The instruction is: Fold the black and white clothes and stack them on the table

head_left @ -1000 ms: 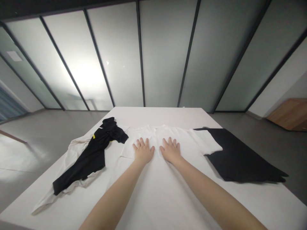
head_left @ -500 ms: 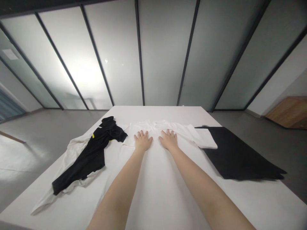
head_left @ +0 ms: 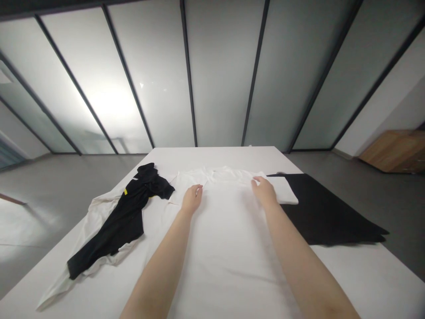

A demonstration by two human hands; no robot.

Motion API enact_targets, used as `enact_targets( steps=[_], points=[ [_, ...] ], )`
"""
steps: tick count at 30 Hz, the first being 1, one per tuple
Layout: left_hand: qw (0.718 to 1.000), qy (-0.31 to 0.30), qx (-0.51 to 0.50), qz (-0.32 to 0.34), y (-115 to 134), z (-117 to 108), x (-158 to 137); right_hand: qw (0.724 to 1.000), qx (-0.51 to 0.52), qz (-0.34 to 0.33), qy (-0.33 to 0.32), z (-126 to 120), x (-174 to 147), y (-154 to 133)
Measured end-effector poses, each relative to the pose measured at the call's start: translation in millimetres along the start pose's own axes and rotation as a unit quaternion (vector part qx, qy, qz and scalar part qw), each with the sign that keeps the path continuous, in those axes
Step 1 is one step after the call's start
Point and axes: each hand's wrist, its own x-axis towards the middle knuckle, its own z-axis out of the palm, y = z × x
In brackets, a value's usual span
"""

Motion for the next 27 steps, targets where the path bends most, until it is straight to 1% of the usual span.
enact_targets(
  steps=[2, 4, 5, 6, 7, 10, 12, 14, 16, 17, 20, 21, 22, 23, 27],
  points=[
    [1.0, -0.002, -0.006, 0.006, 1.2, 1.6, 0.1, 0.997, -0.022, 0.074, 0.027, -15.1, 4.2, 19.0],
    [1.0, -0.007, -0.007, 0.013, 2.8, 2.7, -0.4, 0.982, -0.055, 0.174, 0.047, -24.2, 7.3, 39.5],
    [1.0, -0.01, -0.007, 0.016, 3.6, 2.9, -0.8, 0.973, -0.067, 0.213, 0.052, -26.4, 8.8, 49.4],
    [1.0, -0.014, -0.005, 0.019, 4.4, 3.0, -1.4, 0.966, -0.074, 0.243, 0.056, -27.4, 10.5, 58.5],
    [1.0, -0.017, -0.003, 0.022, 5.0, 2.9, -2.0, 0.962, -0.073, 0.258, 0.057, -27.5, 12.4, 66.7],
    [0.999, -0.026, 0.004, 0.027, 6.2, 2.2, -3.2, 0.966, -0.039, 0.249, 0.051, -26.7, 18.4, 82.7],
    [0.999, -0.03, 0.008, 0.031, 6.6, 1.6, -3.5, 0.973, -0.012, 0.226, 0.047, -27.5, 21.3, 86.0],
    [0.999, -0.032, 0.01, 0.034, 6.8, 1.1, -3.5, 0.979, 0.008, 0.197, 0.06, -30.3, 22.9, 84.4],
    [0.999, -0.032, 0.012, 0.035, 6.7, 0.7, -3.5, 0.982, 0.022, 0.166, 0.089, -35.1, 24.3, 78.9],
    [0.999, -0.032, 0.012, 0.036, 6.6, 0.6, -3.6, 0.982, 0.032, 0.146, 0.114, -38.2, 25.4, 75.3],
    [0.999, -0.032, 0.012, 0.038, 6.1, 0.7, -3.9, 0.975, 0.078, 0.08, 0.195, -47.8, 30.7, 64.5],
    [0.999, -0.032, 0.013, 0.039, 6.0, 0.8, -4.0, 0.971, 0.095, 0.064, 0.21, -50.2, 32.7, 62.0],
    [0.999, -0.031, 0.013, 0.04, 5.8, 0.9, -4.1, 0.969, 0.111, 0.055, 0.212, -51.7, 34.6, 60.3],
    [0.999, -0.031, 0.013, 0.041, 5.7, 1.0, -4.2, 0.971, 0.123, 0.055, 0.2, -52.1, 36.1, 59.7],
    [0.999, -0.029, 0.017, 0.043, 5.8, 1.3, -4.3, 0.976, 0.15, 0.086, 0.13, -42.8, 36.8, 65.3]
  ],
)
